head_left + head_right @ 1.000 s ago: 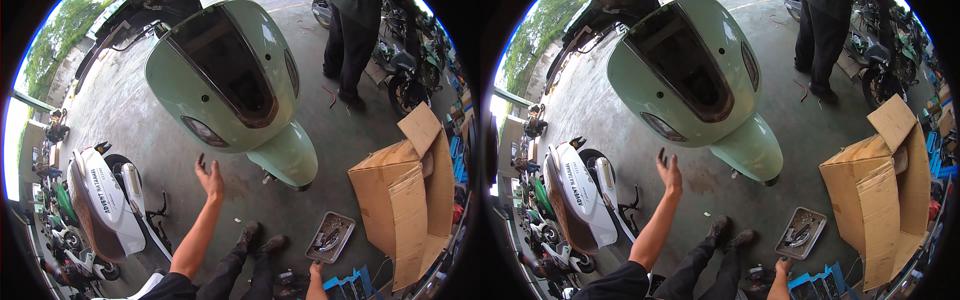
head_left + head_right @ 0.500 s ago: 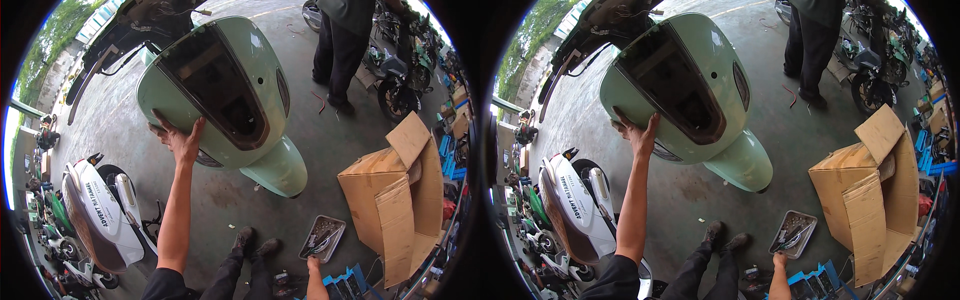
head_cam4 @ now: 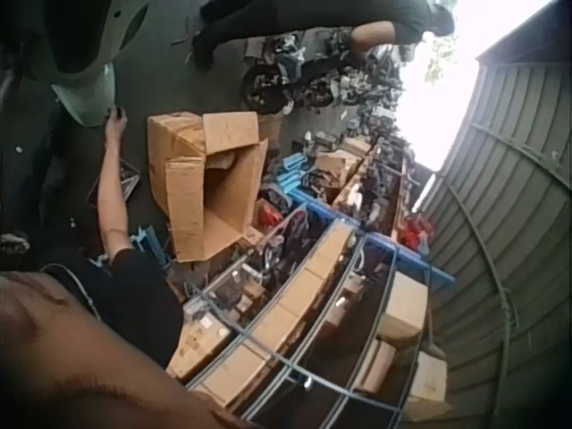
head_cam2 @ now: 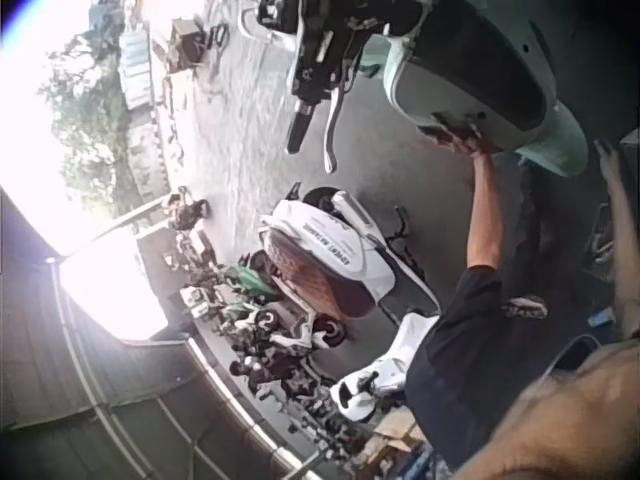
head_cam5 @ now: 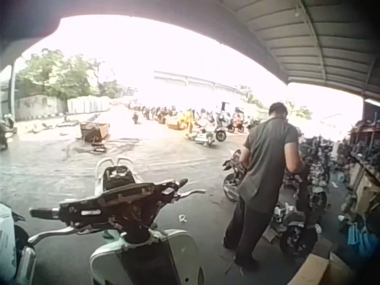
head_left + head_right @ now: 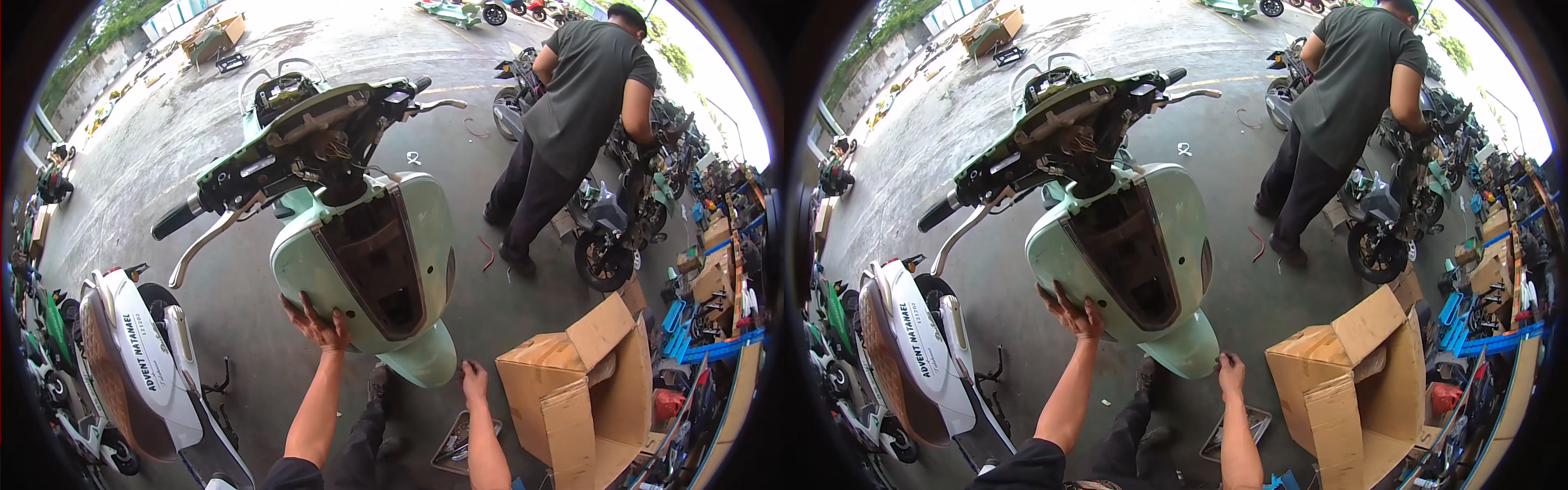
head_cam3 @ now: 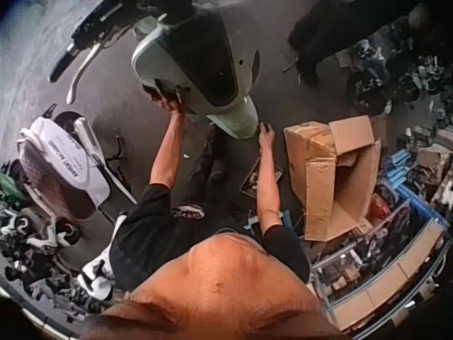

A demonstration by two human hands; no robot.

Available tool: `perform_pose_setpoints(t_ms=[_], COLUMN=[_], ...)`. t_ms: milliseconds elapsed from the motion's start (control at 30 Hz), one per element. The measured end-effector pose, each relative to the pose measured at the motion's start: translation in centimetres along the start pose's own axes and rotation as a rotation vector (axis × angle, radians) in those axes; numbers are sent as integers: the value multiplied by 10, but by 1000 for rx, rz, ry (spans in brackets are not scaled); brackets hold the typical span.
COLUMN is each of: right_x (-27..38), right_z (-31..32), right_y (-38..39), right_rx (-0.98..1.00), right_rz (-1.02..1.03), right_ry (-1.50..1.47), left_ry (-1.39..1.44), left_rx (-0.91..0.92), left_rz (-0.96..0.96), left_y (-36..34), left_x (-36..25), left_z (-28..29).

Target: The person disassembles parts of a light green scooter by hand and with a screwdriver. They remove screws from the front panel, place them into a metal tray, lift and detach the front body panel, and then proceed to remove additional screws from the floorboard and steering column areas.

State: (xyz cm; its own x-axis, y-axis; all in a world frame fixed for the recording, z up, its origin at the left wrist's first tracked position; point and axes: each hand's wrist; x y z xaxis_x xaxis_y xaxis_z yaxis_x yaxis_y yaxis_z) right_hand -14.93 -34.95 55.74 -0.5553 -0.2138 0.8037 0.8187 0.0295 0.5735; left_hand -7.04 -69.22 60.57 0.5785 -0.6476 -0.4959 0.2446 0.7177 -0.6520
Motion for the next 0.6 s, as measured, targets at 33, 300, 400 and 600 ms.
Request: perform_pose_setpoints(t_ms=[33,300,400,600], right_x=[41,249,264,239], right_z=[-17,-173,-180,-178], right_y=[-19,-132,-128,-121], right_rx=[10,53,131,62], right_rz=[84,700,541,672], right_ry=[63,13,72,-20], left_ry=[3,43,17,256], left_rx=[0,20,33,-6], left_rz=[-5,-10,19,643], left_y=[-2,1,-1,-53], left_x=[2,-8,-1,-30], left_z=[0,1,6,2])
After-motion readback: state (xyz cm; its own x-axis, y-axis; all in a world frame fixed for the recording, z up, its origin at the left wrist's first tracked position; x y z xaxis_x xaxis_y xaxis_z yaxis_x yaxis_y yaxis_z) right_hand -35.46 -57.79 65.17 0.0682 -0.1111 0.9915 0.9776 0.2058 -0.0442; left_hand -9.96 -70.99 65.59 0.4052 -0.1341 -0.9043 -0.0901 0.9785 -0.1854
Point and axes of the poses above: each hand's wrist, its own y-axis away from the middle knuckle, its own z-axis out of the back of the hand, x = y × z, and after that the axes turned 7 degrees about -y, right-handed
